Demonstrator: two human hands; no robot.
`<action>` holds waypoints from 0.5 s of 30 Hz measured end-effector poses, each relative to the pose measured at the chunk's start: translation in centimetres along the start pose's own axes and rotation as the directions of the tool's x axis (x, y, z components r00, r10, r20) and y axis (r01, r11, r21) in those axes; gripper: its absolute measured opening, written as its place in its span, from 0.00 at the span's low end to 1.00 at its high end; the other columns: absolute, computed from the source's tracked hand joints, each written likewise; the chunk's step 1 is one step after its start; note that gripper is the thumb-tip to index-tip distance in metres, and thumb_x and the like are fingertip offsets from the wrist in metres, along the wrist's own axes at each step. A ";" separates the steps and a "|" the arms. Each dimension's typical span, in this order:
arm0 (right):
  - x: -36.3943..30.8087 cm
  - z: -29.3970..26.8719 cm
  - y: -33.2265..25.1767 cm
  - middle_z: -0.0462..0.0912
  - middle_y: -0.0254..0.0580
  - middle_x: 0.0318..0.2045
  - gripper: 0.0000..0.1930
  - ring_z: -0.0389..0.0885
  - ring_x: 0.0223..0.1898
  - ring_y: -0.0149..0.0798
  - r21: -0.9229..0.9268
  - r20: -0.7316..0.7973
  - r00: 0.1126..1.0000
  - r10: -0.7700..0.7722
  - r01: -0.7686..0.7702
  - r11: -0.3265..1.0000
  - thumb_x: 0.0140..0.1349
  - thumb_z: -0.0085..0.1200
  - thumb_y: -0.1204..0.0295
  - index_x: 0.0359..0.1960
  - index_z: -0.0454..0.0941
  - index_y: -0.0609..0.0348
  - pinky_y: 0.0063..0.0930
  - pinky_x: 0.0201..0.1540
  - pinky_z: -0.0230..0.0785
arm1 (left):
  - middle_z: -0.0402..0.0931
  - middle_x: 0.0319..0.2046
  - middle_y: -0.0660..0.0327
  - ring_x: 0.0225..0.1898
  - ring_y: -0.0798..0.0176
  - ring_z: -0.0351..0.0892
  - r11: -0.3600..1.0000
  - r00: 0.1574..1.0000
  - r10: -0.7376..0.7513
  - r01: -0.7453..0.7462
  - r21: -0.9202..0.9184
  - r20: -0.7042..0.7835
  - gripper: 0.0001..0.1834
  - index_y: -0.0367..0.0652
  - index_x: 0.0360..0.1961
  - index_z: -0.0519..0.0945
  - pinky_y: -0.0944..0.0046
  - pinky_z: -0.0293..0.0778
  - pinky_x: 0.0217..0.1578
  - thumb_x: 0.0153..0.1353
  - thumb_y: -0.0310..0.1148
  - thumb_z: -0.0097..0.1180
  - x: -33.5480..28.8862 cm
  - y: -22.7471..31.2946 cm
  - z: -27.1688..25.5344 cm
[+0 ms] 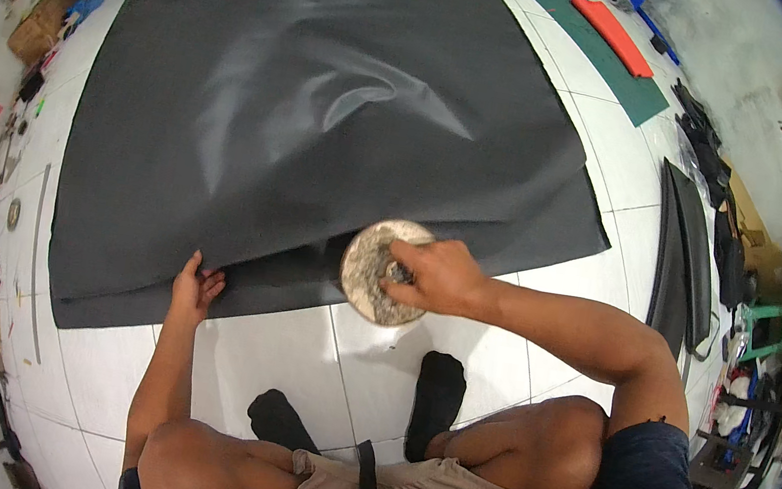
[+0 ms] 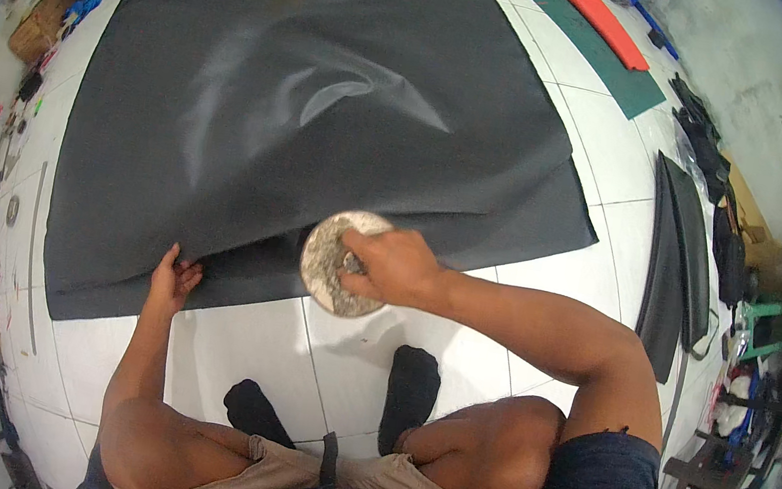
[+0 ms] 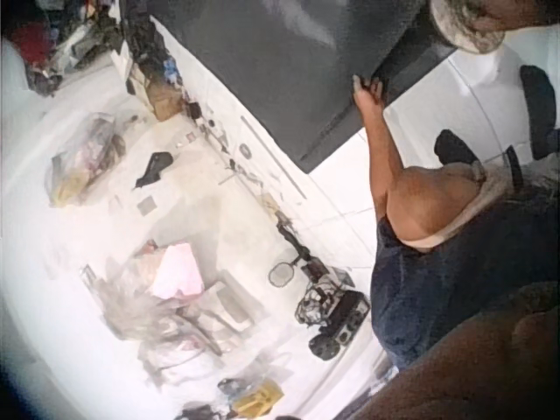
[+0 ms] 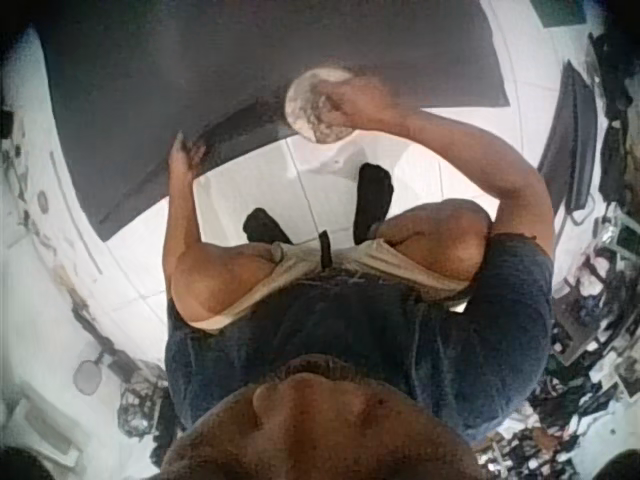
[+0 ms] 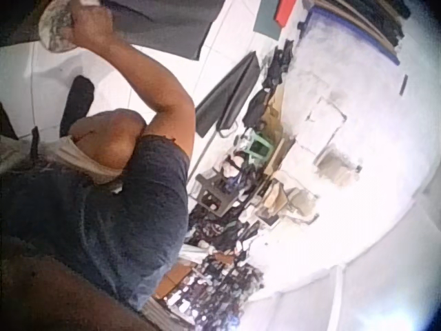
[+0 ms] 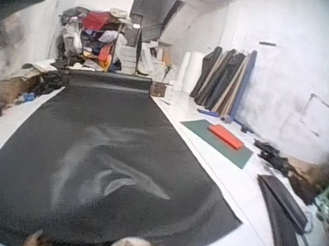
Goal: The person cuts a large piece of black fabric with shears and then uses a weight to hold down the edge of the fabric on the floor.
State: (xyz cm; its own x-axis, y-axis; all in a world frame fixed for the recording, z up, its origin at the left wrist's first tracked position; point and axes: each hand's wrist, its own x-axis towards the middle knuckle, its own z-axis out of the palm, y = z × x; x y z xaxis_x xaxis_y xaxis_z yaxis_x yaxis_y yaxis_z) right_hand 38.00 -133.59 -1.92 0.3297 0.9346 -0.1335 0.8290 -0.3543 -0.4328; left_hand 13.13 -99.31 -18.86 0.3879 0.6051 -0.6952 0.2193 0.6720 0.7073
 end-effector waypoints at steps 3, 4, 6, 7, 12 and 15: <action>-2.1 1.4 -0.7 0.79 0.50 0.17 0.21 0.80 0.22 0.55 0.060 -0.015 1.000 -0.028 0.029 0.998 0.54 0.57 0.52 0.35 0.74 0.60 0.46 0.27 0.73 | 0.70 0.42 0.53 0.46 0.51 0.76 1.000 1.000 -0.011 0.011 -0.017 -0.003 0.31 0.36 0.57 0.64 0.54 0.75 0.47 0.62 0.48 0.56 0.5 -1.4 -0.5; -2.8 1.9 -1.1 0.78 0.51 0.17 0.22 0.80 0.22 0.55 0.085 0.015 0.999 -0.035 0.034 0.996 0.54 0.56 0.52 0.35 0.74 0.60 0.46 0.27 0.73 | 0.68 0.45 0.51 0.47 0.50 0.75 0.999 0.999 -0.028 0.026 -0.039 -0.035 0.33 0.35 0.59 0.62 0.54 0.74 0.49 0.62 0.45 0.58 0.9 -1.5 -1.1; -4.2 3.0 -1.7 0.78 0.51 0.16 0.22 0.80 0.22 0.56 0.142 0.077 0.996 -0.052 0.040 0.989 0.55 0.56 0.52 0.37 0.73 0.61 0.47 0.27 0.73 | 0.67 0.46 0.50 0.48 0.50 0.75 0.999 0.999 -0.009 0.011 -0.039 0.034 0.33 0.33 0.59 0.62 0.53 0.75 0.51 0.62 0.43 0.58 1.7 -2.2 -2.6; -4.7 3.5 -1.9 0.77 0.52 0.16 0.22 0.80 0.22 0.56 0.171 0.104 0.992 -0.066 0.048 0.984 0.55 0.56 0.53 0.37 0.73 0.61 0.47 0.27 0.73 | 0.67 0.46 0.49 0.48 0.50 0.75 0.999 0.997 0.001 0.002 -0.042 0.072 0.32 0.32 0.59 0.62 0.53 0.75 0.51 0.62 0.43 0.58 1.9 -2.5 -3.2; -6.8 4.8 -2.6 0.80 0.52 0.21 0.23 0.81 0.28 0.55 0.154 0.306 0.942 -0.135 0.091 0.984 0.53 0.59 0.53 0.40 0.73 0.61 0.47 0.32 0.73 | 0.71 0.40 0.54 0.46 0.54 0.76 1.000 1.000 0.002 -0.002 -0.024 0.031 0.26 0.34 0.52 0.68 0.58 0.75 0.51 0.63 0.43 0.58 1.7 -3.5 -2.5; -5.6 4.6 -1.4 0.79 0.51 0.21 0.24 0.81 0.29 0.54 0.248 0.262 0.929 -0.261 0.197 0.949 0.54 0.58 0.49 0.38 0.72 0.58 0.45 0.33 0.73 | 0.72 0.38 0.57 0.39 0.62 0.77 0.998 1.000 -0.002 0.001 0.062 0.021 0.27 0.37 0.51 0.70 0.68 0.77 0.41 0.62 0.48 0.59 1.0 -2.8 -2.6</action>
State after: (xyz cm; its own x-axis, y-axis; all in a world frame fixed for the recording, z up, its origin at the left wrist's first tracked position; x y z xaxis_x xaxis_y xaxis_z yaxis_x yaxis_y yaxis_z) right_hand 32.98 -138.18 -4.64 -0.0285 0.9693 -0.2442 0.7392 -0.1441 -0.6579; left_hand 10.64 -99.44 -21.87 0.4061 0.5945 -0.6940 0.2749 0.6448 0.7132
